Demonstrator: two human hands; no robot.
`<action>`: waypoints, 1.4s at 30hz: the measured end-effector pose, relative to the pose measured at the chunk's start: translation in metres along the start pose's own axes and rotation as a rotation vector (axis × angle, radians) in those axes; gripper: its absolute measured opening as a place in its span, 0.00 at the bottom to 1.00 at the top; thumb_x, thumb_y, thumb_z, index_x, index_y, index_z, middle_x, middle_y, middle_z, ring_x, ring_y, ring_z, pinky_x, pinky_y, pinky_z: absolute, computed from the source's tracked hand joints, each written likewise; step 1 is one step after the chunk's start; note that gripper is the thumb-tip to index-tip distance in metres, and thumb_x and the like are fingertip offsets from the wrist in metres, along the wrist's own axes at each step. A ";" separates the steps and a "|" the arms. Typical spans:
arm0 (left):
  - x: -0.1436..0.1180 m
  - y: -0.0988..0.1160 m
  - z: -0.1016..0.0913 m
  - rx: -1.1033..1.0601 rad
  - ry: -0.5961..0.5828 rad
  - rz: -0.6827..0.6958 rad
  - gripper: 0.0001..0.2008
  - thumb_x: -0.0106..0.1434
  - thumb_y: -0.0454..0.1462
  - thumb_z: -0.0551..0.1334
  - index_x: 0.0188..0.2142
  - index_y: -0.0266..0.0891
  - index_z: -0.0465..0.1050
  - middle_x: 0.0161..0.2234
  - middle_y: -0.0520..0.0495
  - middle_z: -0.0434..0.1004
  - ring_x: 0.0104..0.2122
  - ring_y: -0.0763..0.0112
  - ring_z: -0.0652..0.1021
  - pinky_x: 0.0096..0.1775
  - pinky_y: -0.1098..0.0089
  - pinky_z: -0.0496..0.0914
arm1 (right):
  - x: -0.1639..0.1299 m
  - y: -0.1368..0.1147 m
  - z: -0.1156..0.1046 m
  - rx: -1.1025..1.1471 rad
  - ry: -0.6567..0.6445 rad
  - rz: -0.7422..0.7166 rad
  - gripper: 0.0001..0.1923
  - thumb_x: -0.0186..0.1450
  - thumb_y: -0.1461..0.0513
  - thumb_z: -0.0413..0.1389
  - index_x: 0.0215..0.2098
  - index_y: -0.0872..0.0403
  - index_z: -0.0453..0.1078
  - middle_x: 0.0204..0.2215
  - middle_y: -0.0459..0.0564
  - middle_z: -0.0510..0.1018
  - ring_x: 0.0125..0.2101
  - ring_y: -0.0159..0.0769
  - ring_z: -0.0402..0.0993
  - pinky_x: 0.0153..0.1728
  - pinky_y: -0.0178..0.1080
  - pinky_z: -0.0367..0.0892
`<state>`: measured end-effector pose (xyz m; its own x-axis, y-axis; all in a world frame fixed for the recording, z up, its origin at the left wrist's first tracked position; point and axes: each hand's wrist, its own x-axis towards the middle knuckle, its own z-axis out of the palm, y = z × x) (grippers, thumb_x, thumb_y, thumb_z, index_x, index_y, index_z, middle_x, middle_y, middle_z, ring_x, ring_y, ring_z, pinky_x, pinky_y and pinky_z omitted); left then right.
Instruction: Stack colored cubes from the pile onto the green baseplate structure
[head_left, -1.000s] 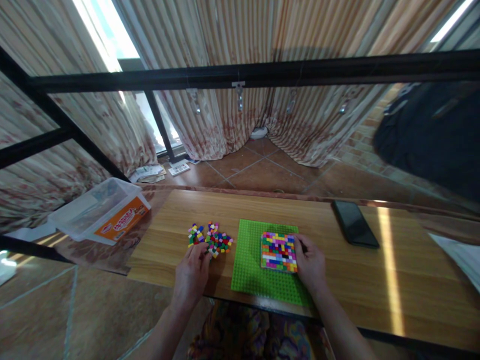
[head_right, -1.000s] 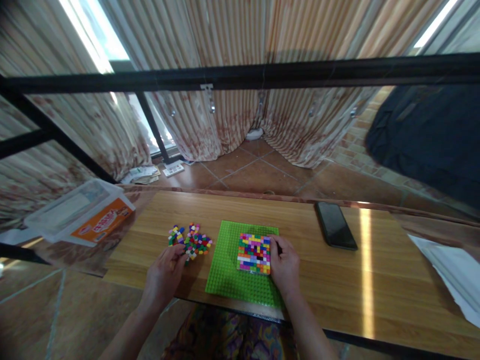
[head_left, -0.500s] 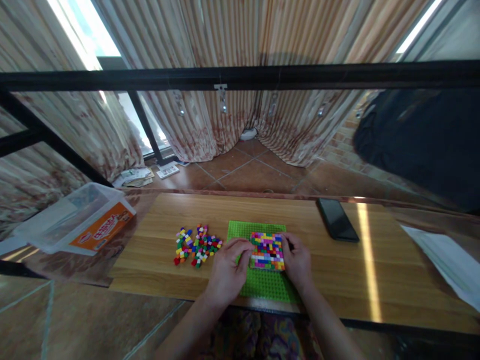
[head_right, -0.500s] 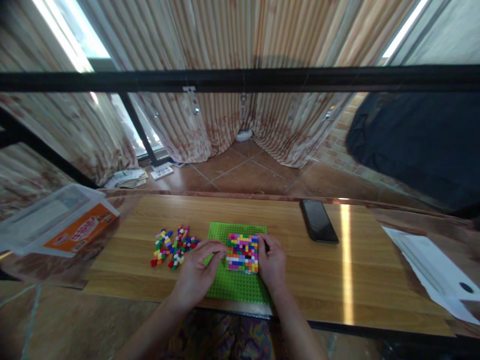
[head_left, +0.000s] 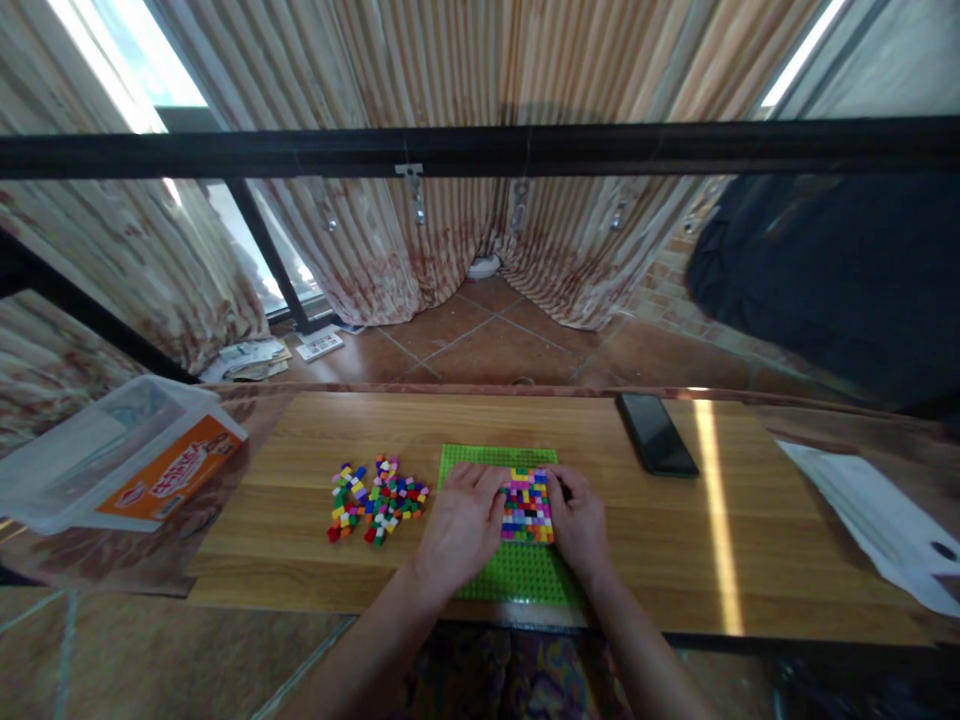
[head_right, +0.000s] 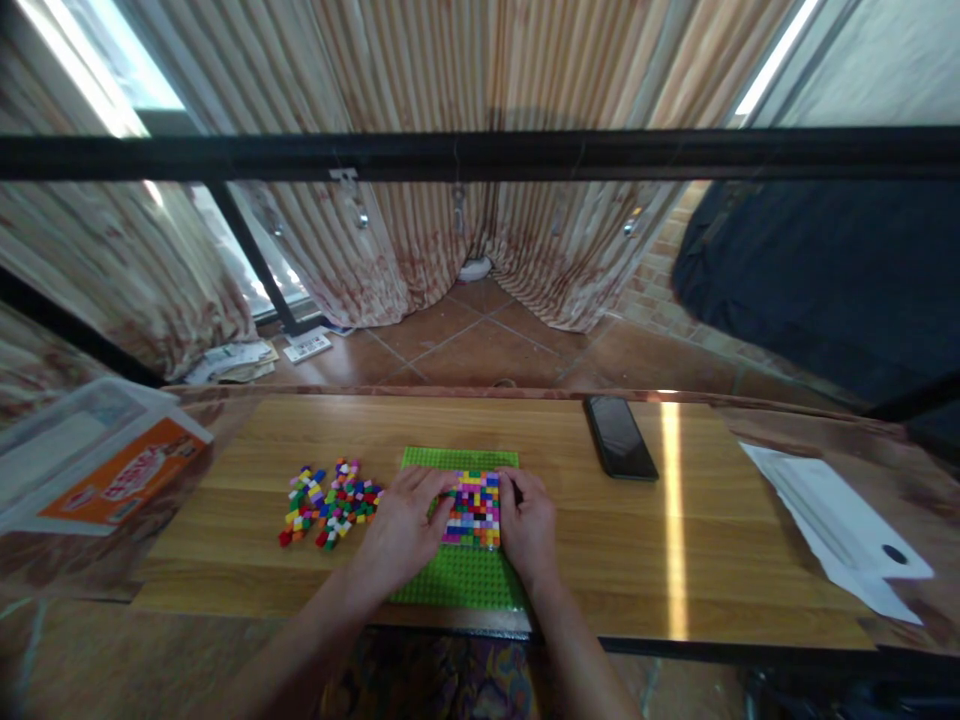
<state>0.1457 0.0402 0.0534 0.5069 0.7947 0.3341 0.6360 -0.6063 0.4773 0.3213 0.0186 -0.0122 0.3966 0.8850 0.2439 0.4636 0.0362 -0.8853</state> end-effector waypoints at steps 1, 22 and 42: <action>0.002 0.000 -0.002 0.021 -0.021 0.013 0.10 0.62 0.29 0.58 0.42 0.40 0.71 0.39 0.47 0.77 0.41 0.62 0.73 0.46 0.61 0.68 | 0.000 0.000 0.000 -0.002 -0.002 0.000 0.17 0.66 0.52 0.49 0.36 0.53 0.75 0.34 0.52 0.79 0.36 0.40 0.74 0.41 0.42 0.68; 0.021 -0.007 -0.009 0.026 -0.151 0.032 0.07 0.58 0.29 0.61 0.34 0.41 0.75 0.36 0.48 0.73 0.40 0.64 0.72 0.46 0.61 0.67 | 0.000 -0.002 -0.001 0.002 -0.013 -0.002 0.17 0.66 0.52 0.49 0.36 0.54 0.75 0.35 0.53 0.80 0.37 0.40 0.74 0.41 0.41 0.68; 0.013 -0.018 0.022 -0.613 0.025 -0.386 0.10 0.60 0.32 0.61 0.42 0.37 0.75 0.43 0.45 0.78 0.44 0.66 0.77 0.48 0.64 0.71 | 0.000 -0.002 -0.002 -0.010 -0.016 -0.002 0.16 0.66 0.53 0.50 0.36 0.53 0.75 0.35 0.54 0.80 0.37 0.41 0.74 0.42 0.42 0.68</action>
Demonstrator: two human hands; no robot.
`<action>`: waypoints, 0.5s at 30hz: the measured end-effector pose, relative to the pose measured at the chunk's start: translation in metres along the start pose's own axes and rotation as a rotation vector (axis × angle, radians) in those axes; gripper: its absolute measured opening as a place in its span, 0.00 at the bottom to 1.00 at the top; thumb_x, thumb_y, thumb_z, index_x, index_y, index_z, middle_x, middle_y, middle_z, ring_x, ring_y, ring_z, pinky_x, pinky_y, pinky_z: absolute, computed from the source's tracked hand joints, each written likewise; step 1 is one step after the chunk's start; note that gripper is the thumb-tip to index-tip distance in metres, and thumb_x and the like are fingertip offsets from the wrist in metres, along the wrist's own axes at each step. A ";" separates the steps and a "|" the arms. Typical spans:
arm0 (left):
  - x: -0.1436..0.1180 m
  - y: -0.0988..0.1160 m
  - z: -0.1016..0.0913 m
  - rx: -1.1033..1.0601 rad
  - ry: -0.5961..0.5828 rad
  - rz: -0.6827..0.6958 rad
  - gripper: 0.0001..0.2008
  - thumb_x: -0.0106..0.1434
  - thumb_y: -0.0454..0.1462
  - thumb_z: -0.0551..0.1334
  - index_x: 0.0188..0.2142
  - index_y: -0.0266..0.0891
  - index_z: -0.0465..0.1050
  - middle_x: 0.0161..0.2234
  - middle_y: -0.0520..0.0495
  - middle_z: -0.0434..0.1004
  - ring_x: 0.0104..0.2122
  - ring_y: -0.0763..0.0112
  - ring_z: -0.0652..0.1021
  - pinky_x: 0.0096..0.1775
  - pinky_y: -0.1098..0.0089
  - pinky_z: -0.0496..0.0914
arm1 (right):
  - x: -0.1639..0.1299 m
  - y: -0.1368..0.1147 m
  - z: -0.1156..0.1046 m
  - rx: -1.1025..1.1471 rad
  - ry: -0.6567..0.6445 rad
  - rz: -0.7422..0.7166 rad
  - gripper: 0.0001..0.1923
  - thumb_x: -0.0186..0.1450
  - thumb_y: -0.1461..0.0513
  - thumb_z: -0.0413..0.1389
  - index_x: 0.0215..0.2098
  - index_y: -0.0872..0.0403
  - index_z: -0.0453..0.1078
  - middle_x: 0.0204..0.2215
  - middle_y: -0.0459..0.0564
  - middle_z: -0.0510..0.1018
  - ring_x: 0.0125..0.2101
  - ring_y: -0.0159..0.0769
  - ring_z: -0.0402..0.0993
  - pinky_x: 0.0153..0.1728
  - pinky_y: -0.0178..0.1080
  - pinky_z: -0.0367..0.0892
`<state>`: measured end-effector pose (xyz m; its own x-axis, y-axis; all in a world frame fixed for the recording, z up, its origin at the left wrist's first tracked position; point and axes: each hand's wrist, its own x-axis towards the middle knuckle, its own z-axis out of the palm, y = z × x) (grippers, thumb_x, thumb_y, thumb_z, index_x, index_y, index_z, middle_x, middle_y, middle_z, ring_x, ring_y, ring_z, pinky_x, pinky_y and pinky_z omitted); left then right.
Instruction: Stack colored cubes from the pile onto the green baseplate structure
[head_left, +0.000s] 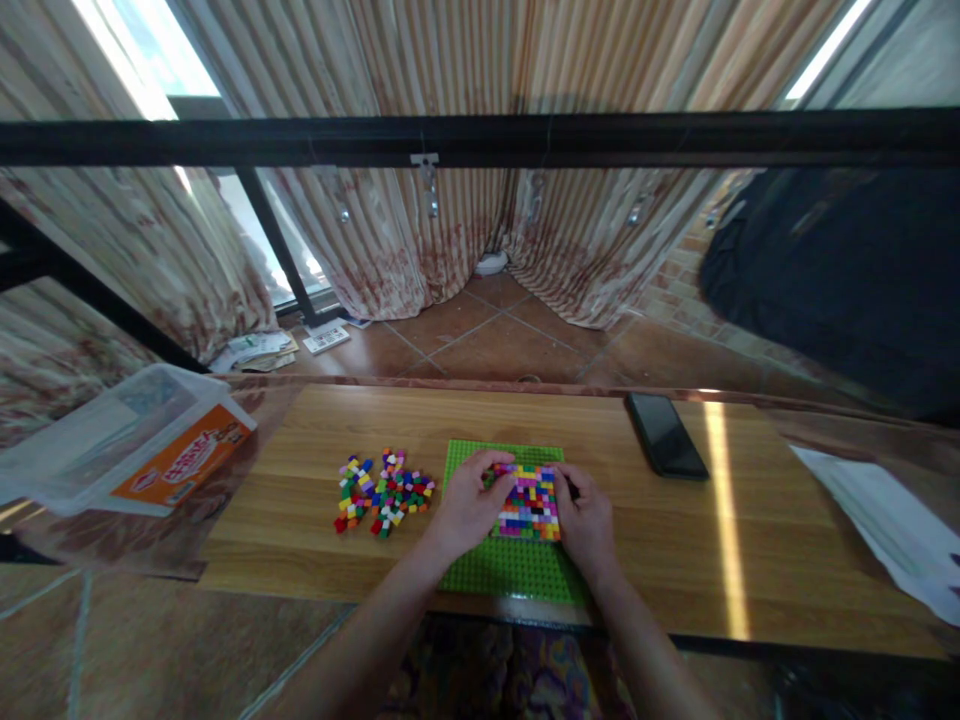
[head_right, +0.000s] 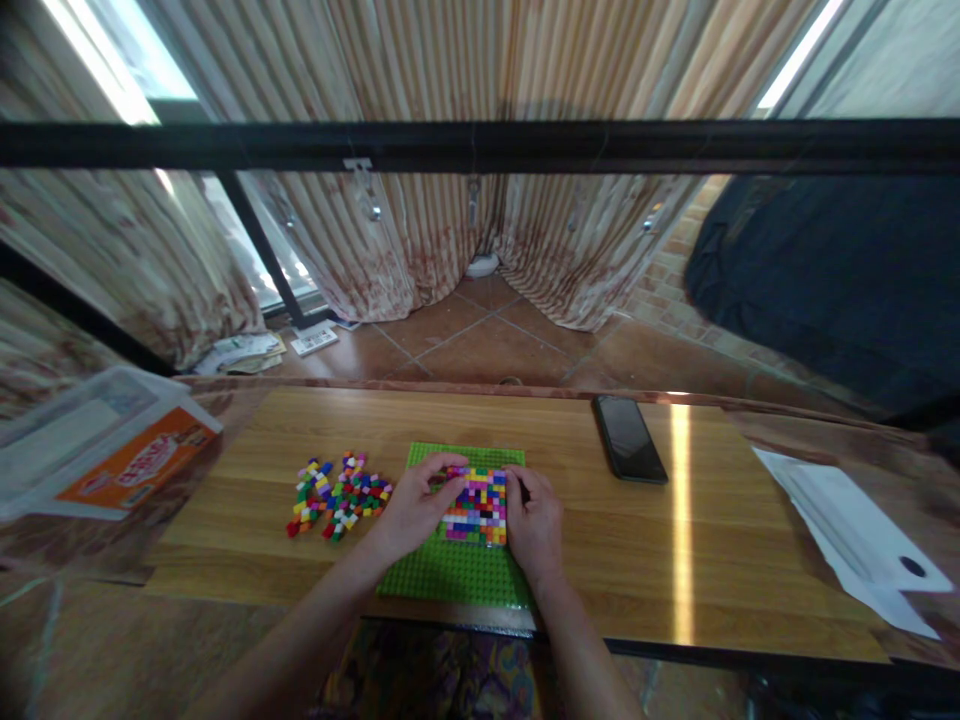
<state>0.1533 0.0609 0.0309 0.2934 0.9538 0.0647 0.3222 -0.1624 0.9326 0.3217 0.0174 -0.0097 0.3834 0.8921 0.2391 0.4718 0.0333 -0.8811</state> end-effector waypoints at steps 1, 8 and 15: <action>0.000 0.000 0.001 -0.008 0.001 -0.005 0.10 0.60 0.32 0.61 0.42 0.37 0.75 0.43 0.45 0.79 0.44 0.66 0.77 0.48 0.64 0.71 | 0.000 0.000 0.000 0.005 -0.001 0.001 0.16 0.66 0.52 0.50 0.36 0.53 0.75 0.35 0.54 0.80 0.37 0.41 0.74 0.42 0.42 0.68; -0.002 0.002 0.002 -0.064 0.006 -0.015 0.10 0.59 0.31 0.61 0.41 0.38 0.76 0.41 0.46 0.80 0.43 0.67 0.78 0.47 0.65 0.72 | 0.000 0.002 0.000 0.008 -0.005 0.018 0.17 0.66 0.51 0.50 0.36 0.53 0.75 0.35 0.53 0.80 0.37 0.41 0.74 0.41 0.43 0.68; 0.000 0.003 0.002 -0.042 0.002 -0.025 0.09 0.58 0.30 0.62 0.39 0.36 0.76 0.40 0.45 0.80 0.42 0.67 0.78 0.47 0.66 0.72 | 0.000 0.000 -0.001 -0.013 0.006 -0.014 0.17 0.66 0.52 0.50 0.36 0.53 0.75 0.36 0.53 0.80 0.38 0.41 0.74 0.42 0.42 0.67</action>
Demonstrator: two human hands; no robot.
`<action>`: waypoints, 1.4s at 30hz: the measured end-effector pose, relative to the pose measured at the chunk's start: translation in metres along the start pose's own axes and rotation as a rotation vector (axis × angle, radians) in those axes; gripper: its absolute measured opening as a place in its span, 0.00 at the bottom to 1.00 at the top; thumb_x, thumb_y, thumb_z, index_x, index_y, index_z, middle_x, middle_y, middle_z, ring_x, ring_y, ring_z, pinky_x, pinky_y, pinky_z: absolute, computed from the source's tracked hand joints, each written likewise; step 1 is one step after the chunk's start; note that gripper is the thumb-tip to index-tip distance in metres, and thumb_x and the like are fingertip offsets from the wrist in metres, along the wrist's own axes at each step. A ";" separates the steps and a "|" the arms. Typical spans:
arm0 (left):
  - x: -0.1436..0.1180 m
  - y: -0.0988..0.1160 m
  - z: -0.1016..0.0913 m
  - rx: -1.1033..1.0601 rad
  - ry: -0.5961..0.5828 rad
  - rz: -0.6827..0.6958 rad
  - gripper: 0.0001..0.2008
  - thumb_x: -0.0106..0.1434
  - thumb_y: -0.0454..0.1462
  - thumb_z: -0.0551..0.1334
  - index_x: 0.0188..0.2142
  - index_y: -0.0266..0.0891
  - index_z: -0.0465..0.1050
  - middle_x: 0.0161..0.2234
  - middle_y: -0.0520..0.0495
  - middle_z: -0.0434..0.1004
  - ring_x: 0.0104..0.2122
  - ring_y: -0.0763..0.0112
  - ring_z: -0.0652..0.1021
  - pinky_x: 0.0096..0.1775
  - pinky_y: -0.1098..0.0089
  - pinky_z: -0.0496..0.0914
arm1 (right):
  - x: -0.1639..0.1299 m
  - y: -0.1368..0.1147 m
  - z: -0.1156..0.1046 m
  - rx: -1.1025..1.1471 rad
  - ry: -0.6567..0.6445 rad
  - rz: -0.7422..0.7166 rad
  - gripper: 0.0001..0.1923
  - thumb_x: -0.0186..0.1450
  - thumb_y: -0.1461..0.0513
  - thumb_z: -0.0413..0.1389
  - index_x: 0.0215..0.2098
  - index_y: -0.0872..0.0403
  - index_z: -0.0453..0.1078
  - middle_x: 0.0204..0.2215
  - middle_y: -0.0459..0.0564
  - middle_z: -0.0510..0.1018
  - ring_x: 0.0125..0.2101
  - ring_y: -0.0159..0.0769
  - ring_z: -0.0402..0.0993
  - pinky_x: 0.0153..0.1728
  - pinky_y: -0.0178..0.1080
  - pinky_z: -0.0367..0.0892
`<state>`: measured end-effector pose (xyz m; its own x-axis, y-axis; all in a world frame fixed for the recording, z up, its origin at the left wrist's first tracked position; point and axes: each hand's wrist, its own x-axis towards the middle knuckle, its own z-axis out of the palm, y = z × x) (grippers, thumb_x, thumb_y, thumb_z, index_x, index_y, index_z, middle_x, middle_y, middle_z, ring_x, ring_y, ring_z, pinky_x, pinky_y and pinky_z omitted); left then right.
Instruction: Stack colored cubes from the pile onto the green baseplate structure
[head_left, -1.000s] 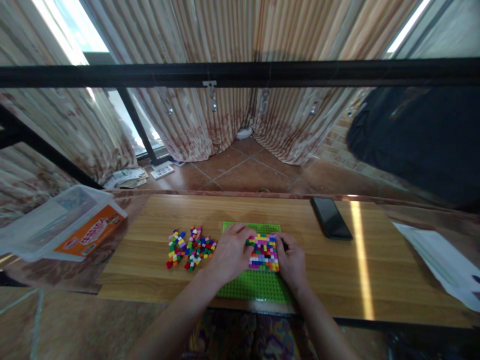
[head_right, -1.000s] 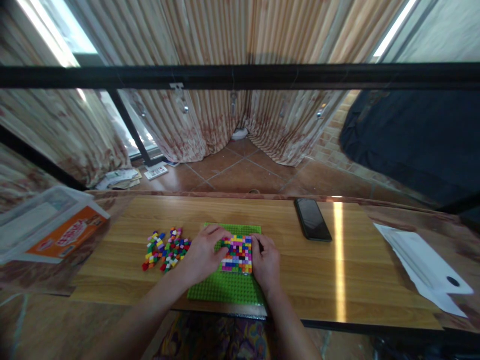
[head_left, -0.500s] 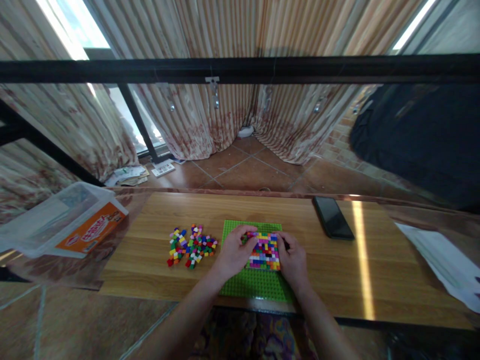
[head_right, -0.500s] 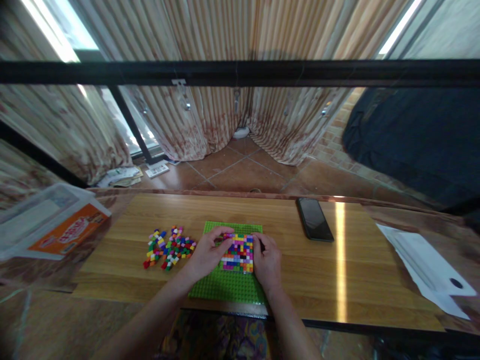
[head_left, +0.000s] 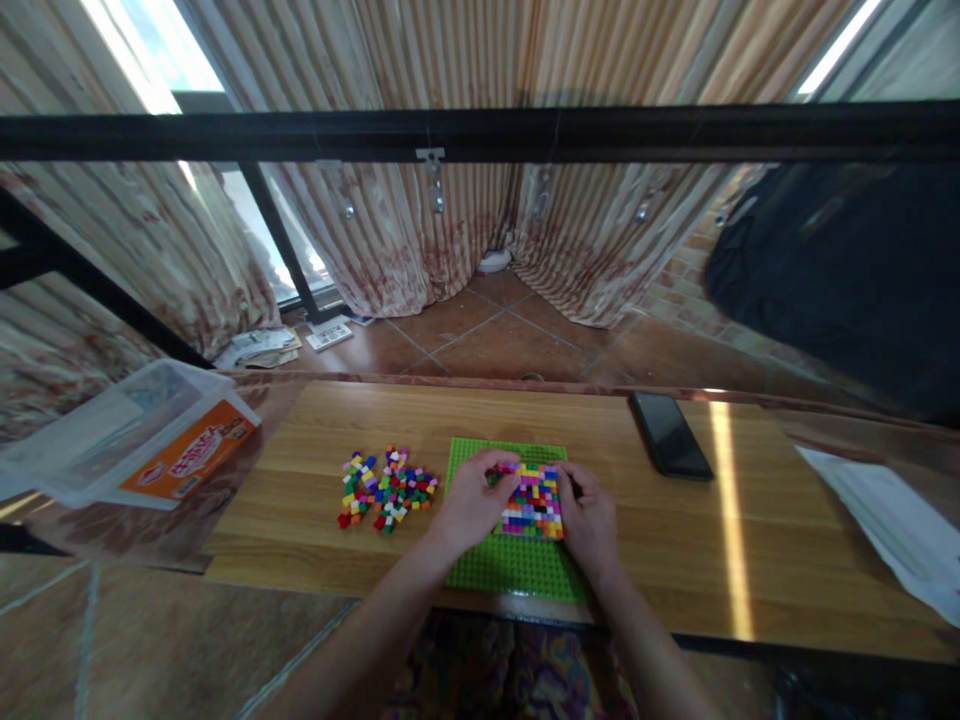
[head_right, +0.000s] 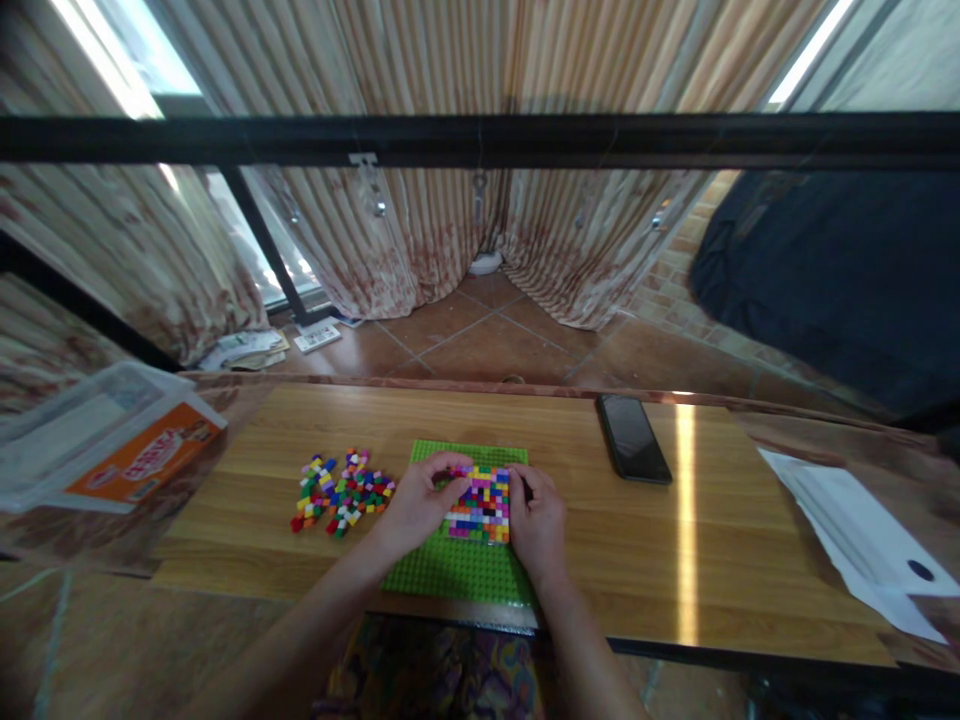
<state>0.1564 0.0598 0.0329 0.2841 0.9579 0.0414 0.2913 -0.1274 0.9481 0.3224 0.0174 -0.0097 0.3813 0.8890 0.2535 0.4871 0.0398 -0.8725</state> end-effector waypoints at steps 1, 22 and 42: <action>0.000 0.000 0.000 0.013 0.001 0.002 0.09 0.58 0.30 0.62 0.39 0.36 0.76 0.40 0.45 0.80 0.42 0.67 0.78 0.47 0.66 0.72 | 0.000 0.000 0.000 -0.003 -0.002 0.001 0.17 0.66 0.52 0.50 0.36 0.53 0.75 0.36 0.53 0.80 0.38 0.41 0.74 0.42 0.42 0.67; -0.030 -0.017 -0.031 -0.051 0.111 0.021 0.16 0.66 0.43 0.55 0.48 0.37 0.73 0.48 0.42 0.78 0.47 0.64 0.77 0.52 0.62 0.69 | 0.000 0.005 0.002 0.041 -0.023 0.062 0.20 0.65 0.50 0.50 0.37 0.55 0.75 0.36 0.54 0.80 0.38 0.41 0.75 0.42 0.42 0.67; -0.109 -0.071 -0.122 0.546 0.700 0.056 0.12 0.65 0.40 0.57 0.46 0.39 0.72 0.43 0.42 0.75 0.45 0.62 0.75 0.50 0.59 0.71 | -0.041 -0.121 0.024 -0.022 -0.203 -0.367 0.09 0.67 0.60 0.53 0.38 0.50 0.75 0.36 0.48 0.79 0.39 0.36 0.74 0.42 0.38 0.68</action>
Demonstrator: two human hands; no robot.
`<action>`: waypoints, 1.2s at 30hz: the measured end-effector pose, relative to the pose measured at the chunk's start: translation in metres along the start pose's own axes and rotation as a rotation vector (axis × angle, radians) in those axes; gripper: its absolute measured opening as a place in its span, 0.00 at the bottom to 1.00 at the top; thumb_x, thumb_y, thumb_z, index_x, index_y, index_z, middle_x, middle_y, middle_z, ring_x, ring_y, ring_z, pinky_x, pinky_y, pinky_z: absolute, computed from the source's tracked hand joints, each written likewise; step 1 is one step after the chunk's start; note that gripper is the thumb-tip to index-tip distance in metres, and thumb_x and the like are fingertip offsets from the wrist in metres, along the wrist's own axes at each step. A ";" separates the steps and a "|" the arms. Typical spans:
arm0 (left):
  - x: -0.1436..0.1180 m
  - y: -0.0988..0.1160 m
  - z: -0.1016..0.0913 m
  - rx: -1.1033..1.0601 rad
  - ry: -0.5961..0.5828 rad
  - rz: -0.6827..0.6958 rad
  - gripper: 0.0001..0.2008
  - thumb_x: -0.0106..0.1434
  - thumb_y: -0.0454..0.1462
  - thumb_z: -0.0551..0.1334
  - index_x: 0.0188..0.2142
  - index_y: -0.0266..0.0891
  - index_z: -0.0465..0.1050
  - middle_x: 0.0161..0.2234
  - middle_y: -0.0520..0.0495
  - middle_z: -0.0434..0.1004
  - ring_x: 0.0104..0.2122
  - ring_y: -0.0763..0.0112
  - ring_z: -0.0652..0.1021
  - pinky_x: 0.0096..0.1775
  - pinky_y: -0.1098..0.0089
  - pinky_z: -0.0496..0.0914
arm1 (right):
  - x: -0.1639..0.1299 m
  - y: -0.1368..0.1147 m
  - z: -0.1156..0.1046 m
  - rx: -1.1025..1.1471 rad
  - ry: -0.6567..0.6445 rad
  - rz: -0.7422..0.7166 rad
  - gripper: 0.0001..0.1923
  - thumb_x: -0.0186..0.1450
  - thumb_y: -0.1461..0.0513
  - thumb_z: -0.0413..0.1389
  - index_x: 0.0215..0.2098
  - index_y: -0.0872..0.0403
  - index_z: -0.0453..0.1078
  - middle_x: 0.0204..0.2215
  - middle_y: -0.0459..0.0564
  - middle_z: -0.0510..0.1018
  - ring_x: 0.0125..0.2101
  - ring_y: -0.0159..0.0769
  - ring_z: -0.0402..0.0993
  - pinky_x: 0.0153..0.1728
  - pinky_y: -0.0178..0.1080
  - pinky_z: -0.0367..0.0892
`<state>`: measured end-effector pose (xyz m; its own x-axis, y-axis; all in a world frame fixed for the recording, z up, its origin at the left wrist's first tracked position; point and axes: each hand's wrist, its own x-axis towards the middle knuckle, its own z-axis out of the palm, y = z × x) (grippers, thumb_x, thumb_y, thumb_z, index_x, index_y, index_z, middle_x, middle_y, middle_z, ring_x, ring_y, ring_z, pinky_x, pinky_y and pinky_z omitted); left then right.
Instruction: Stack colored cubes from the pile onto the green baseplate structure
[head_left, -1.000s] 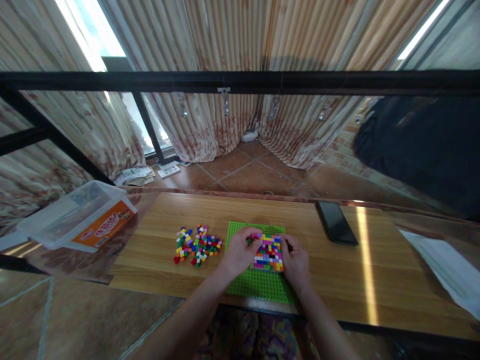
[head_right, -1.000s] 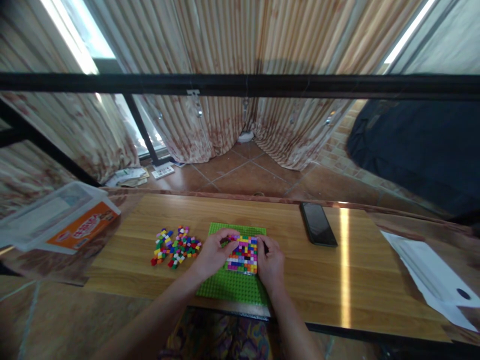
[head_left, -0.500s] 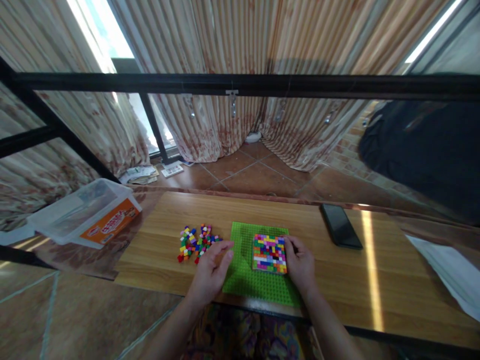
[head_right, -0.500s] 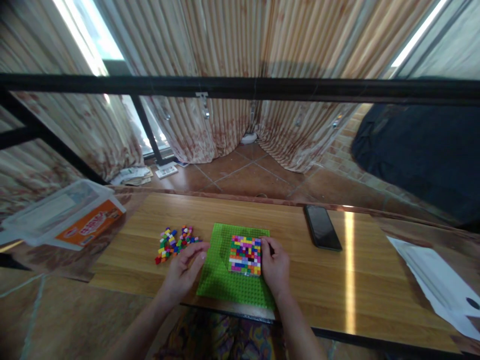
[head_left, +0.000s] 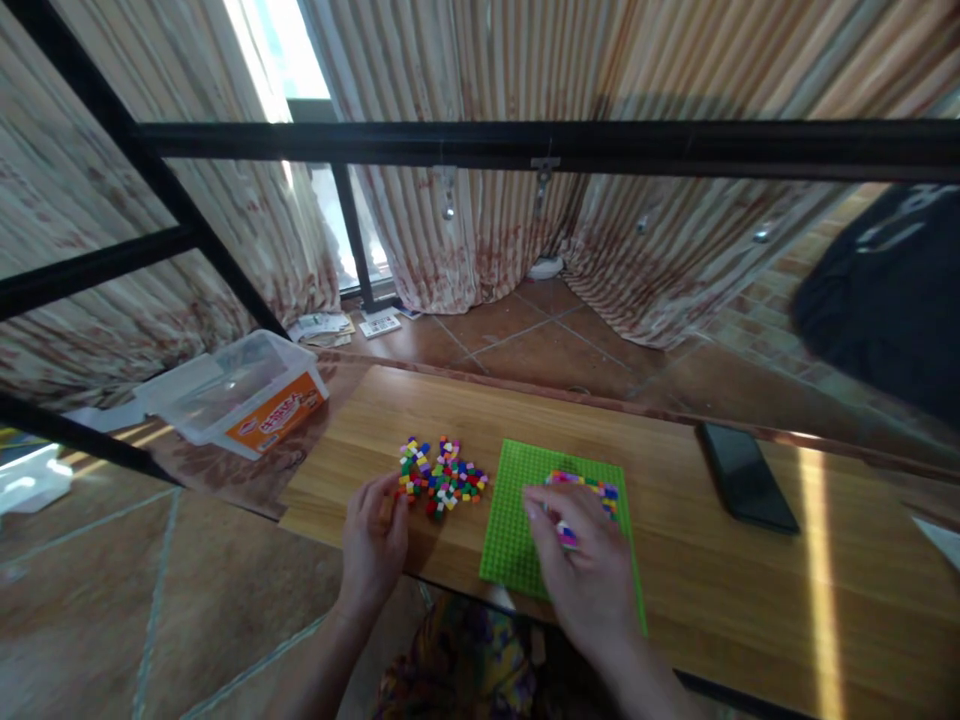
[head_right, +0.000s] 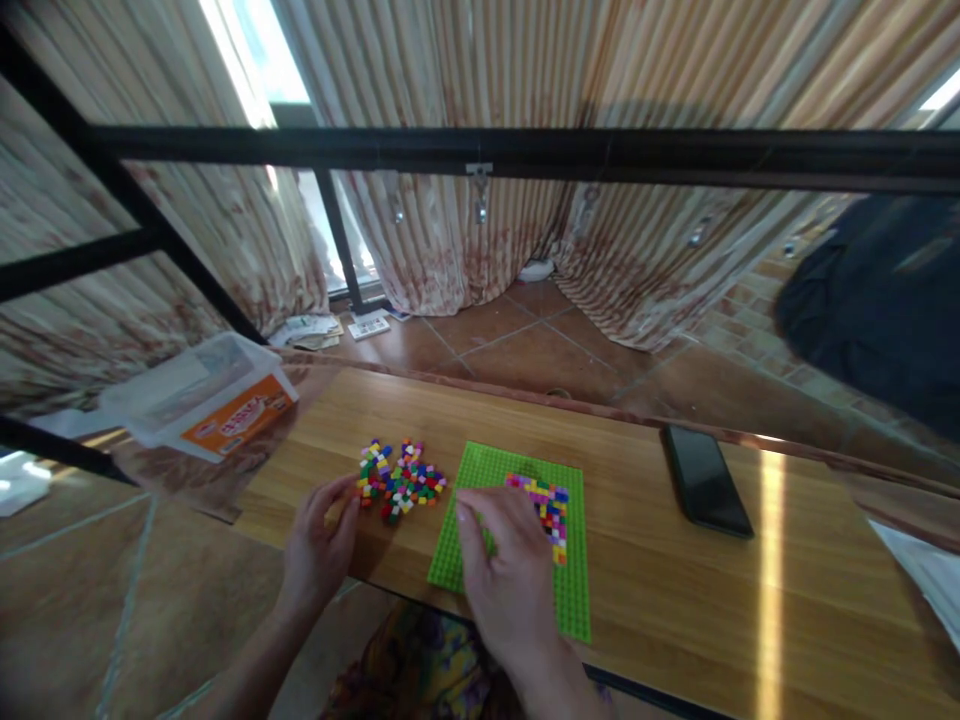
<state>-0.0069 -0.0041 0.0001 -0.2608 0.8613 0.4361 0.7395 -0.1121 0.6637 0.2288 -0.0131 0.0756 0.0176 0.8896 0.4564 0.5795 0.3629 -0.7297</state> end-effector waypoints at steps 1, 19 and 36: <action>0.003 0.000 0.002 0.046 0.016 0.009 0.13 0.66 0.41 0.56 0.47 0.39 0.71 0.45 0.40 0.74 0.47 0.60 0.74 0.52 0.57 0.70 | -0.003 -0.003 0.015 -0.028 -0.082 -0.016 0.09 0.68 0.61 0.51 0.38 0.51 0.74 0.35 0.48 0.79 0.38 0.35 0.74 0.41 0.37 0.68; 0.057 0.000 0.047 0.083 -0.265 0.092 0.20 0.69 0.42 0.48 0.53 0.35 0.68 0.54 0.37 0.71 0.57 0.58 0.69 0.59 0.53 0.64 | -0.008 0.016 0.093 -0.576 -0.355 0.200 0.08 0.69 0.64 0.49 0.41 0.54 0.70 0.38 0.51 0.76 0.31 0.34 0.76 0.25 0.33 0.60; 0.047 0.020 0.060 0.058 -0.311 0.191 0.19 0.70 0.43 0.49 0.52 0.38 0.71 0.51 0.40 0.74 0.54 0.59 0.71 0.57 0.55 0.64 | -0.038 0.017 -0.012 0.190 -0.070 0.343 0.09 0.65 0.57 0.55 0.40 0.50 0.76 0.37 0.50 0.78 0.37 0.36 0.75 0.37 0.36 0.70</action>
<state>0.0332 0.0640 -0.0029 0.0798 0.9381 0.3370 0.7932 -0.2645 0.5486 0.2481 -0.0440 0.0523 0.1242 0.9825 0.1390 0.3888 0.0807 -0.9178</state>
